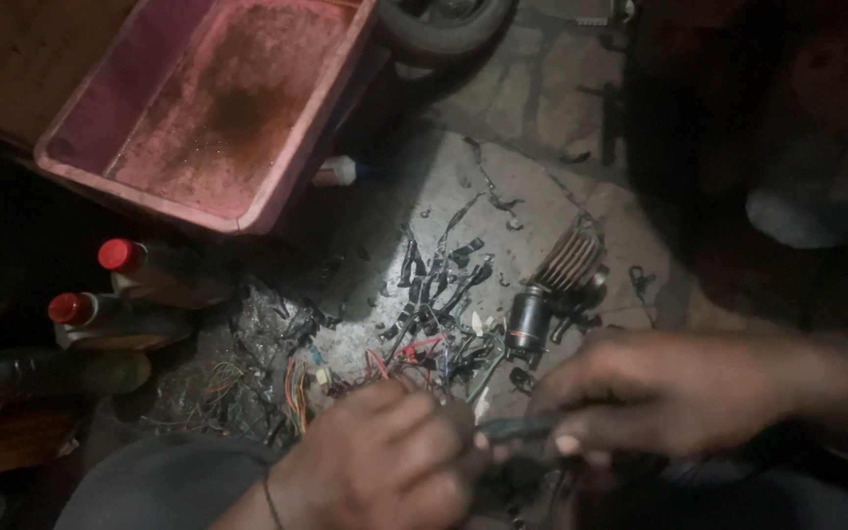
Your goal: The recorder is manipulating a motorcycle wiring harness and inspecting a cylinder head.
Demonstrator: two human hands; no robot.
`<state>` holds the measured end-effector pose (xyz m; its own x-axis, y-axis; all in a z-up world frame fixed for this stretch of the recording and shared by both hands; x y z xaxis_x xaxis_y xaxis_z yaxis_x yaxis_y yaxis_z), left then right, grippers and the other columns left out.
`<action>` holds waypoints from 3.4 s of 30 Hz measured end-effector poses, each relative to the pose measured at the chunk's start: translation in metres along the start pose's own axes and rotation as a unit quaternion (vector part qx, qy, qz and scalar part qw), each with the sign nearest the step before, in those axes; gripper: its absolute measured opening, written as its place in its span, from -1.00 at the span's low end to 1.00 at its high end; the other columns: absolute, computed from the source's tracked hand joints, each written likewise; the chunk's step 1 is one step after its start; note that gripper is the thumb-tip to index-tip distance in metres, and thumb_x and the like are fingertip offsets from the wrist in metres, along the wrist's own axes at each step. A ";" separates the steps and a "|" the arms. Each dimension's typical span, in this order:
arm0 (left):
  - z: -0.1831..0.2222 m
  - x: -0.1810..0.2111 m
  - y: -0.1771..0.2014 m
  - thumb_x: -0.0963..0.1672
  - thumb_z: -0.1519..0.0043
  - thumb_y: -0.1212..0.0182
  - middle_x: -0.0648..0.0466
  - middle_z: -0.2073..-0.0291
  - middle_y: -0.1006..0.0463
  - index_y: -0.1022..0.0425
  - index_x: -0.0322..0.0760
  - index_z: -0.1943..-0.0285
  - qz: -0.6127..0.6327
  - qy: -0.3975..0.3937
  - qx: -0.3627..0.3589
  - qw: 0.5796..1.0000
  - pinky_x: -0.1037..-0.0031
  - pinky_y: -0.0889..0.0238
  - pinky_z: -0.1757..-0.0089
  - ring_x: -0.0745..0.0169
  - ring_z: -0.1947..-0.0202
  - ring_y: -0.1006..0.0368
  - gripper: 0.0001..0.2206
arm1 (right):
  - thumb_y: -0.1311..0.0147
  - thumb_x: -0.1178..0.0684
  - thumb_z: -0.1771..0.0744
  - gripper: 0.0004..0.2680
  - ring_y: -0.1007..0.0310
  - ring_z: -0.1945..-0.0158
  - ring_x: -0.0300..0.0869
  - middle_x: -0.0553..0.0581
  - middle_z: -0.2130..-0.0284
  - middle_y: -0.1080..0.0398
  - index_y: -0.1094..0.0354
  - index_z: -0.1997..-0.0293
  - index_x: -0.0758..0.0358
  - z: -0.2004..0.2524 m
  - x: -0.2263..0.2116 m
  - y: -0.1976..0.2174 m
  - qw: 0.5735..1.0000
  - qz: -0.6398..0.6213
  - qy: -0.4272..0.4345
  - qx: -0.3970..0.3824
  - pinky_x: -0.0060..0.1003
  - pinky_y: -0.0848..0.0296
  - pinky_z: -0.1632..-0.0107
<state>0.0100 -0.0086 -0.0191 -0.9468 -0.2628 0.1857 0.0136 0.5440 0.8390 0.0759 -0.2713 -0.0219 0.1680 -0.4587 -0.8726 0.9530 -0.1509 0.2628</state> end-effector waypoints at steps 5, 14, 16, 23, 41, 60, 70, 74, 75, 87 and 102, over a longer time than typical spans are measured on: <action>-0.013 0.000 0.007 -0.12 -0.43 -0.29 0.01 0.18 -0.57 -0.48 -0.40 -0.05 -0.037 0.085 0.090 0.992 0.48 -0.42 0.29 0.27 0.25 -0.56 -0.79 | -0.03 -0.10 -0.39 -0.78 -0.62 0.23 -0.29 -0.10 0.24 -0.65 -0.51 -0.10 0.02 0.005 0.004 -0.015 0.982 0.124 0.013 0.143 -0.33 -0.56 0.16; -0.020 0.007 0.007 -0.13 -0.37 -0.35 0.00 0.34 -0.59 -0.50 -0.41 0.00 0.129 0.215 0.128 0.960 0.45 -0.42 0.40 0.26 0.39 -0.58 -0.79 | 0.00 -0.01 -0.36 -0.71 -0.54 0.23 -0.23 0.09 0.19 -0.51 -0.37 -0.21 0.17 0.022 -0.002 -0.026 0.734 0.524 0.211 0.376 -0.30 -0.49 0.22; -0.020 0.005 0.013 -0.13 -0.36 -0.30 -0.02 0.38 -0.57 -0.52 -0.43 -0.03 0.197 0.248 0.104 0.943 0.43 -0.42 0.41 0.25 0.42 -0.58 -0.79 | -0.01 -0.01 -0.37 -0.70 -0.53 0.25 -0.26 0.07 0.21 -0.51 -0.39 -0.23 0.20 0.021 0.007 -0.027 0.741 0.532 0.196 0.358 -0.32 -0.49 0.24; -0.009 -0.001 0.000 -0.12 -0.41 -0.12 0.08 0.45 -0.55 -0.57 -0.34 0.12 0.383 0.396 0.053 0.833 0.51 -0.36 0.43 0.38 0.48 -0.48 -0.82 | 0.01 -0.07 -0.38 -0.68 -0.53 0.26 -0.31 0.03 0.14 -0.53 -0.43 -0.23 0.19 0.010 -0.009 -0.024 0.782 0.494 0.158 0.344 -0.38 -0.44 0.30; 0.003 -0.013 -0.032 0.04 -0.29 -0.14 0.12 0.58 -0.38 -0.54 -0.39 0.40 0.524 0.614 0.089 0.584 0.44 -0.15 0.37 0.31 0.48 -0.27 -0.60 | -0.03 0.01 -0.39 -0.86 -0.44 0.06 -0.12 0.10 0.13 -0.44 -0.42 0.01 0.11 0.018 -0.014 -0.007 0.575 0.623 0.309 0.431 0.03 -0.47 0.00; 0.017 -0.026 0.006 -0.11 -0.39 -0.06 0.12 0.54 -0.63 -0.55 -0.31 0.35 0.367 0.320 0.087 0.869 0.52 -0.34 0.55 0.38 0.59 -0.57 -0.72 | -0.02 -0.24 -0.37 -0.74 -0.48 0.06 -0.27 -0.11 0.23 -0.54 -0.51 -0.06 -0.07 0.015 -0.014 0.025 0.966 0.219 -0.053 0.129 -0.21 -0.48 0.00; -0.046 0.015 0.028 -0.09 -0.32 -0.22 -0.09 0.17 -0.62 -0.54 -0.41 -0.10 0.203 0.357 0.022 0.912 0.35 -0.51 0.17 0.12 0.21 -0.63 -0.71 | 0.08 -0.21 -0.40 -0.71 -0.62 0.19 -0.26 -0.13 0.21 -0.56 -0.40 -0.22 -0.13 0.022 -0.022 0.004 0.958 0.182 -0.170 0.141 -0.29 -0.55 0.06; -0.045 0.009 0.017 -0.14 -0.25 -0.32 -0.08 0.24 -0.66 -0.60 -0.33 0.02 0.204 0.381 0.053 0.900 0.36 -0.52 0.23 0.09 0.26 -0.66 -0.80 | -0.03 -0.12 -0.39 -0.73 -0.57 0.15 -0.29 -0.07 0.17 -0.55 -0.46 -0.17 0.07 0.025 -0.020 0.007 0.958 0.158 0.032 0.236 -0.29 -0.53 0.11; -0.045 0.009 0.016 -0.14 -0.25 -0.32 -0.08 0.24 -0.66 -0.60 -0.33 0.02 0.206 0.383 0.054 0.899 0.36 -0.52 0.23 0.09 0.26 -0.66 -0.80 | -0.03 -0.12 -0.39 -0.73 -0.57 0.15 -0.29 -0.07 0.17 -0.55 -0.46 -0.17 0.07 0.023 -0.023 0.005 0.959 0.158 0.031 0.233 -0.29 -0.53 0.11; -0.042 0.007 0.014 -0.14 -0.27 -0.33 -0.03 0.27 -0.68 -0.57 -0.27 0.06 0.167 0.336 0.111 0.920 0.37 -0.53 0.32 0.08 0.34 -0.68 -0.86 | -0.07 0.02 -0.37 -0.84 -0.60 0.05 -0.19 0.07 0.11 -0.49 -0.37 0.01 0.18 0.006 -0.033 -0.004 0.903 0.255 0.177 0.299 -0.31 -0.60 0.05; -0.017 0.000 0.006 -0.12 -0.31 -0.28 0.01 0.38 -0.61 -0.48 -0.28 0.16 0.059 0.324 0.046 0.943 0.35 -0.41 0.49 0.13 0.49 -0.58 -0.87 | -0.06 0.09 -0.36 -0.90 -0.46 0.14 -0.24 0.04 0.21 -0.37 -0.35 0.07 0.20 0.023 -0.012 0.012 0.896 0.240 0.123 0.353 -0.36 -0.50 0.17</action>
<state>0.0158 -0.0187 -0.0060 -0.5451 -0.6112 0.5738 0.0508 0.6591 0.7503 0.0792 -0.2877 0.0011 0.6483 -0.4252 -0.6316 0.3748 -0.5439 0.7508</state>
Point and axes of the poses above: each hand's wrist, its own z-axis away from the middle knuckle, its own y-axis out of the back of the hand, x = y × z, the point moved 2 cm from there along -z, towards the middle knuckle
